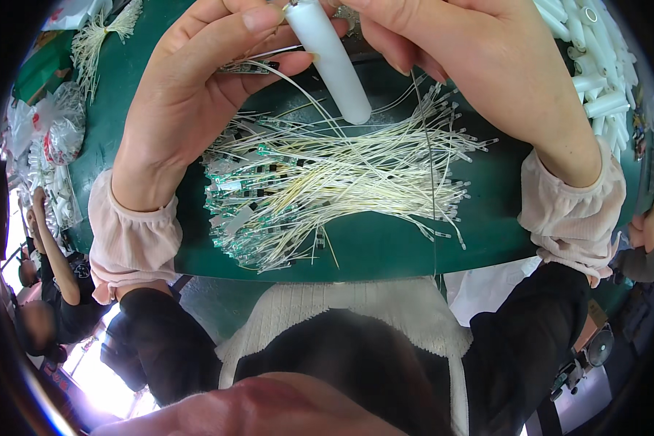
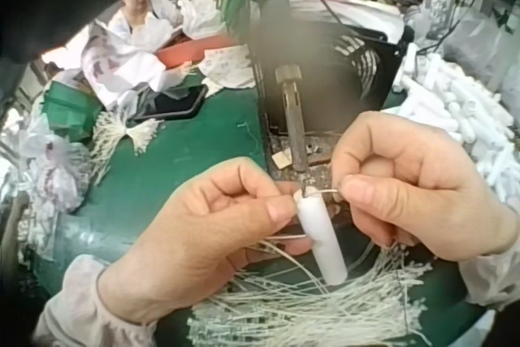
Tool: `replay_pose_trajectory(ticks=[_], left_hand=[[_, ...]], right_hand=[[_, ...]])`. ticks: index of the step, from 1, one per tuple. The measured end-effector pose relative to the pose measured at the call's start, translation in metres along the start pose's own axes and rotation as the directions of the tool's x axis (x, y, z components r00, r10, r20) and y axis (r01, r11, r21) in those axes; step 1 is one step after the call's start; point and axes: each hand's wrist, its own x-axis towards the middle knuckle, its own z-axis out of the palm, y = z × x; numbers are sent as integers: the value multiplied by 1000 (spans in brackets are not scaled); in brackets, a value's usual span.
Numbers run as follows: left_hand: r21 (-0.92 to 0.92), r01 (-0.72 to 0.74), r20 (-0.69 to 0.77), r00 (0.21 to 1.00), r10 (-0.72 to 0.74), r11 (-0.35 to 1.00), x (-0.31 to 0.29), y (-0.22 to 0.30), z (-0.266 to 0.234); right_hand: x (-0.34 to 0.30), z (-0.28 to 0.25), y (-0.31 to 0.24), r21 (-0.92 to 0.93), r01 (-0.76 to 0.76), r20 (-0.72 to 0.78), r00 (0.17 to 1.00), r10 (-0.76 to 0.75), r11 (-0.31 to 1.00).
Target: Threading thin wires through small plastic tubes and organizing them into bundles.
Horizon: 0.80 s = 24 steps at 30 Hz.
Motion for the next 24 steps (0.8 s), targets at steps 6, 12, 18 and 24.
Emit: replay_pose_trajectory(ticks=[6, 12, 18, 24], left_hand=[[-20, -9, 26, 1000, 9, 1000, 1, 0, -1], [-34, 19, 36, 999, -17, 999, -1, 2, 0], [19, 45, 43, 998, -46, 999, 4, -2, 0], [35, 85, 23, 996, -85, 996, -5, -5, -7]], right_hand=[[0, 2, -1, 5, -19, -24, 1000, 19, 1000], [0, 5, -1, 38, -21, -44, 999, 23, 999], [8, -14, -18, -120, -83, 64, 994, 92, 989], [8, 5, -11, 7, -172, 94, 981, 170, 985]])
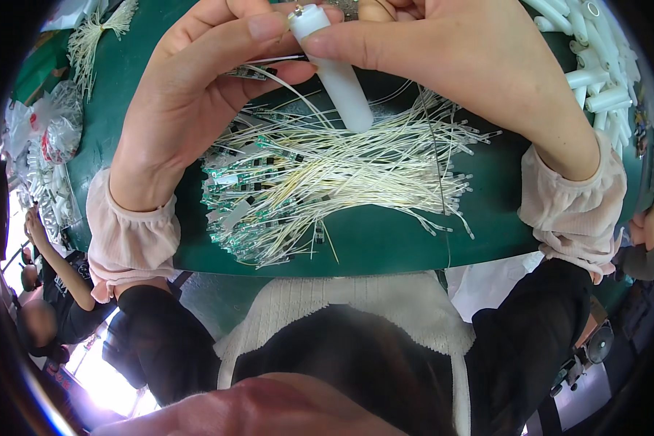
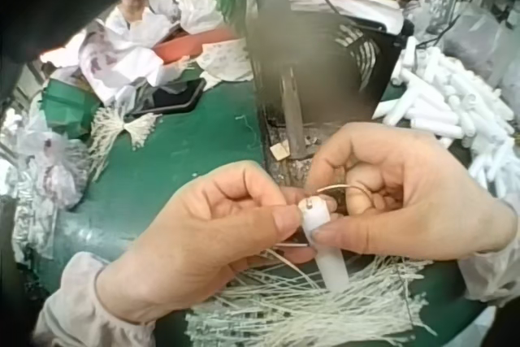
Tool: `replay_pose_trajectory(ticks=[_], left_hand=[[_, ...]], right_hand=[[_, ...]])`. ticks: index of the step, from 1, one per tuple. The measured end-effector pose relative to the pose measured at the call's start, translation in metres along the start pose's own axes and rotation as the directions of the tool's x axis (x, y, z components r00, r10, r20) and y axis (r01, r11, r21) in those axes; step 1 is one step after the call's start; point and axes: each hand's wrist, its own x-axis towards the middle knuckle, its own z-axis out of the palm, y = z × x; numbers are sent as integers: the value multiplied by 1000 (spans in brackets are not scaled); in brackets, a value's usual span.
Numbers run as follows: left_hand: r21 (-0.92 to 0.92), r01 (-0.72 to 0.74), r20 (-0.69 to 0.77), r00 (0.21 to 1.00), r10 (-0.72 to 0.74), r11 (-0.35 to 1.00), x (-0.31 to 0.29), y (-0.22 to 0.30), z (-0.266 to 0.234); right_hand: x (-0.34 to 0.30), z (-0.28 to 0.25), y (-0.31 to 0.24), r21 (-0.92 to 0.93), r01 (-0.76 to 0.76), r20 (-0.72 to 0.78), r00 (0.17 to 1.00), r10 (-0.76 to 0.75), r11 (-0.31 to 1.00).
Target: Threading thin wires through small plastic tubes and organizing them into bundles.
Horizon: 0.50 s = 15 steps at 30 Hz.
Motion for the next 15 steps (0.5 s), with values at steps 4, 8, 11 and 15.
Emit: replay_pose_trajectory(ticks=[4, 8, 11, 15], left_hand=[[55, 4, -24, 1000, -3, 998, 2, -3, 6], [192, -476, 388, 840, 379, 858, 37, -12, -22], [69, -821, 730, 429, 532, 567, 38, -13, -26], [223, -786, 668, 554, 496, 577, -2, -4, -15]], right_hand=[[-4, -2, 3, 41, 27, 13, 1000, -27, 999], [-9, -1, 0, 31, 45, 10, 999, -46, 998], [-9, -3, 1, 29, 49, 3, 999, -49, 998], [-11, -5, 0, 0, 21, -4, 1000, -21, 1000]])
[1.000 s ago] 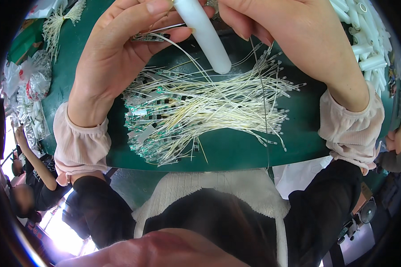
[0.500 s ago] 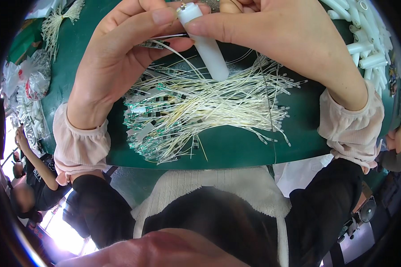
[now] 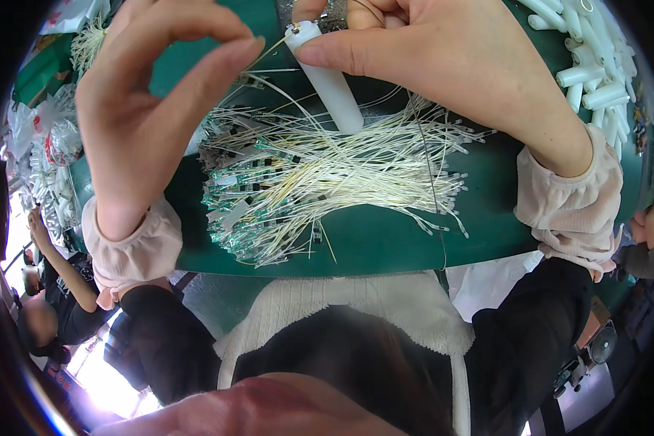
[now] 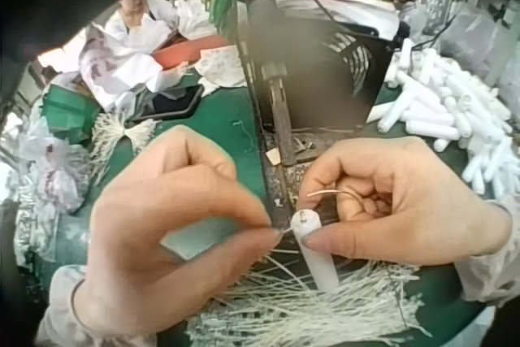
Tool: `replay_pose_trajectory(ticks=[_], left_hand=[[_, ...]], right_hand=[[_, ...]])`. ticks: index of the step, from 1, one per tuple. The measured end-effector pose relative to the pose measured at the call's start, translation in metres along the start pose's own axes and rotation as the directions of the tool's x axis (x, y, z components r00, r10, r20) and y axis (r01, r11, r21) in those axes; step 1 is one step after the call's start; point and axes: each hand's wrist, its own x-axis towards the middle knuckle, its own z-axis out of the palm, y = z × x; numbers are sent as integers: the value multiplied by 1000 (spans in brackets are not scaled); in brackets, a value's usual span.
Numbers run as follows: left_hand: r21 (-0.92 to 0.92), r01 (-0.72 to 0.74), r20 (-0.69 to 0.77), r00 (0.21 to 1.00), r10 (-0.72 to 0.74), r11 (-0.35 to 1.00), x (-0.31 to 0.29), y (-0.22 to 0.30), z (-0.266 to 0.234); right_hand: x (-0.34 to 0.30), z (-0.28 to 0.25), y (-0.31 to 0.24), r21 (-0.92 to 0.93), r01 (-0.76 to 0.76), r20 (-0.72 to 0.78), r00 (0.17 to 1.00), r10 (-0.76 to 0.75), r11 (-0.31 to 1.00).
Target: Threading thin wires through small plastic tubes and organizing them into bundles.
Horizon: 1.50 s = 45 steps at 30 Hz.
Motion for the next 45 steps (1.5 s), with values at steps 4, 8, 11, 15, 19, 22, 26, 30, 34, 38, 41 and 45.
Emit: replay_pose_trajectory(ticks=[4, 8, 11, 15, 19, 22, 26, 30, 34, 38, 41, 45], left_hand=[[105, 145, -78, 988, -137, 984, 5, 14, 12], [184, 286, -166, 952, -257, 940, 15, 15, 18], [231, 388, -236, 912, -336, 892, 18, 20, 17], [286, 521, -332, 841, -427, 804, 20, 34, 18], [321, 646, -435, 750, -498, 692, 29, 33, 20], [-213, 729, -368, 556, -745, 650, 23, 24, 10], [-437, 748, -330, 384, -862, 500, 19, -4, 6], [-393, 300, -140, 915, -379, 869, 2, -13, 2], [-228, -97, 205, 968, 145, 969, 9, -63, -24], [-646, 453, -298, 590, -750, 614, 18, 1, 14], [-604, 498, -340, 546, -766, 622, 13, 3, 9], [-644, 437, -329, 584, -742, 629, 17, 1, 7]], right_hand=[[-1, 2, -1, 5, 5, 10, 1000, -5, 1000], [1, 4, -1, -16, -27, -4, 1000, 27, 1000], [-1, 0, 1, -43, 6, 0, 1000, -6, 999], [1, 0, 7, -44, -26, 15, 1000, 27, 999], [2, -5, -3, 24, -118, 98, 989, 115, 993], [5, -5, 0, 59, -145, 121, 983, 137, 988], [8, -5, 3, 110, -153, 154, 979, 135, 982], [19, 1, 3, 81, -165, 173, 974, 149, 983], [5, -2, -6, 82, -146, 126, 983, 135, 986], [4, -7, 4, 104, -15, 34, 999, 11, 994], [10, 6, 15, 45, 133, -91, 988, -128, 990], [9, 2, 15, 26, 187, -87, 979, -184, 982]])
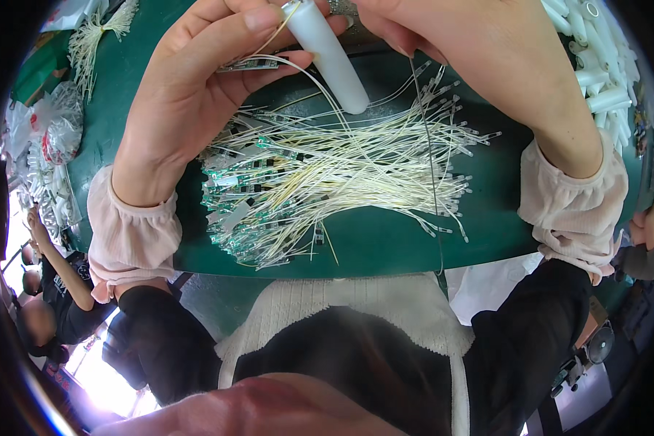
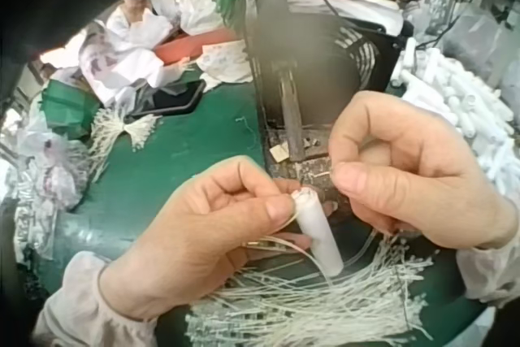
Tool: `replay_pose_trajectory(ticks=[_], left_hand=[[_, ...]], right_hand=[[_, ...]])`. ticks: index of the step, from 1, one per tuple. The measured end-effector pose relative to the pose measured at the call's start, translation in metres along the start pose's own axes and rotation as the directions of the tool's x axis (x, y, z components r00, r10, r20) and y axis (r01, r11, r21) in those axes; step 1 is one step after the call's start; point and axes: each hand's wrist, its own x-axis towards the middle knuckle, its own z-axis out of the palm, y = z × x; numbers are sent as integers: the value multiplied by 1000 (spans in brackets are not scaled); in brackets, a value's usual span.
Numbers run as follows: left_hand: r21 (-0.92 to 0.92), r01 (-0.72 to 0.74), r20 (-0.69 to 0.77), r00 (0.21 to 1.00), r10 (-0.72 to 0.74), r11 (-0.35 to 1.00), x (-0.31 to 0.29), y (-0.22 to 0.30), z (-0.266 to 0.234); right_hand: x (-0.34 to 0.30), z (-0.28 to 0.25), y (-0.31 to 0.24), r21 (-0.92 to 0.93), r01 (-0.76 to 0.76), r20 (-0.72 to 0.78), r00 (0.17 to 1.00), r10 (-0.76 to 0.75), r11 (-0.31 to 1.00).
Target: Threading thin wires through small plastic tubes and organizing them into bundles.
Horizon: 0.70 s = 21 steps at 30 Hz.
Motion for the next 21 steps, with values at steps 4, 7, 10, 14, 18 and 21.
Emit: replay_pose_trajectory(ticks=[4, 7, 10, 14, 18, 21], left_hand=[[76, -3, -76, 997, 9, 997, 6, -1, 3], [-36, -603, 663, 583, 470, 797, 44, -18, -39], [13, -54, 35, 998, 53, 998, 6, 0, 9], [45, -71, 29, 997, 70, 996, 13, -3, 1], [54, -373, 391, 861, 324, 926, 18, -5, 1], [64, -360, 352, 881, 317, 931, 25, -10, -14]], right_hand=[[3, 0, 6, 16, 57, 12, 998, -57, 998], [3, 5, -2, 0, 23, 31, 999, -23, 1000], [-1, -3, 1, -4, 20, 18, 1000, -20, 1000], [-3, 0, -3, -11, 21, 24, 999, -21, 1000], [-3, -2, -2, -19, 16, 15, 1000, -16, 1000], [-3, 5, -2, -15, 45, -9, 999, -45, 999]])
